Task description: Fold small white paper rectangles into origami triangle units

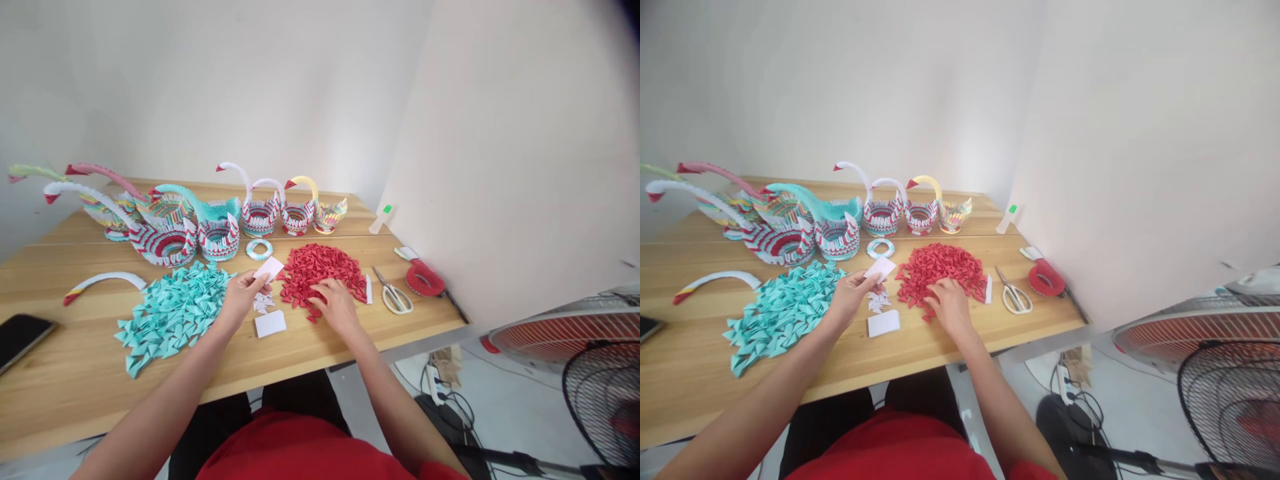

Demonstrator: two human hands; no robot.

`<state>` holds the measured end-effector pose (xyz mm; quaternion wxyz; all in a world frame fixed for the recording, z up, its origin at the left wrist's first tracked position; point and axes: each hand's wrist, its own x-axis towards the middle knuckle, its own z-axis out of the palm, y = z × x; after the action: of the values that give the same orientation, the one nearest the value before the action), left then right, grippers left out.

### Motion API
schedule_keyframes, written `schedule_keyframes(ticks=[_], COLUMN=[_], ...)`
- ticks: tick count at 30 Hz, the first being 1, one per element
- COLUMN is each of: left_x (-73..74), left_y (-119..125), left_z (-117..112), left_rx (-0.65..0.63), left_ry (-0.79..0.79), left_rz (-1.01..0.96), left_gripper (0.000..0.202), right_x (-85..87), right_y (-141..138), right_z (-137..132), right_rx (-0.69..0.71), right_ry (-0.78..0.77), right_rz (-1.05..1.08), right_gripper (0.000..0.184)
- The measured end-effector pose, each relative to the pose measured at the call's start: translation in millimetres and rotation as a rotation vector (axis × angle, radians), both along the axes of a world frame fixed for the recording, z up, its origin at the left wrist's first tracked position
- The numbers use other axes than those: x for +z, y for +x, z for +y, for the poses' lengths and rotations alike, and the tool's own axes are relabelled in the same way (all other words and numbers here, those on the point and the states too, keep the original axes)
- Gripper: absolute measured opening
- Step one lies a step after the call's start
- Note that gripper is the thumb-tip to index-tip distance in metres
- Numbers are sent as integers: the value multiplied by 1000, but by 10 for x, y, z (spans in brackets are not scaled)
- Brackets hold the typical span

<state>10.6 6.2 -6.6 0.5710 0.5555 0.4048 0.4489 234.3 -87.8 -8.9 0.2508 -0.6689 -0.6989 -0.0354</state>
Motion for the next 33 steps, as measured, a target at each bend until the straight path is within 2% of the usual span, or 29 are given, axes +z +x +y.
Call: schedule_keyframes(ticks=[5, 10, 15, 20, 25, 27, 30, 31, 33], left_x=[8, 24, 11, 9, 12, 11, 11, 13, 20], left_y=[1, 1, -8, -14, -16, -24, -39, -42, -46], left_z=[3, 3, 12, 27, 48, 57, 66, 66, 64], left_rx=[18, 17, 13, 9, 44, 50, 63, 69, 81], left_ry=[6, 3, 9, 8, 12, 22, 27, 27, 26], left_rz=[-16, -37, -29, -35, -8, 3, 26, 32, 34], left_gripper=[32, 32, 32, 32, 31, 32, 32, 33, 33], right_x=[-29, -19, -7, -57, -64, -37, 39, 70, 131], right_y=[-152, -169, -128, -143, -280, -296, -129, -9, 308], right_z=[110, 142, 86, 36, -6, -21, -21, -15, -3], right_rx=[-103, -87, -19, 67, 51, 114, 181, 138, -66], right_ry=[-98, -145, -60, 84, 89, 68, 56, 70, 104], right_rz=[-173, -204, -120, 108, 171, 186, 139, 113, 74], right_gripper=[18, 11, 15, 19, 23, 23, 26, 29, 29])
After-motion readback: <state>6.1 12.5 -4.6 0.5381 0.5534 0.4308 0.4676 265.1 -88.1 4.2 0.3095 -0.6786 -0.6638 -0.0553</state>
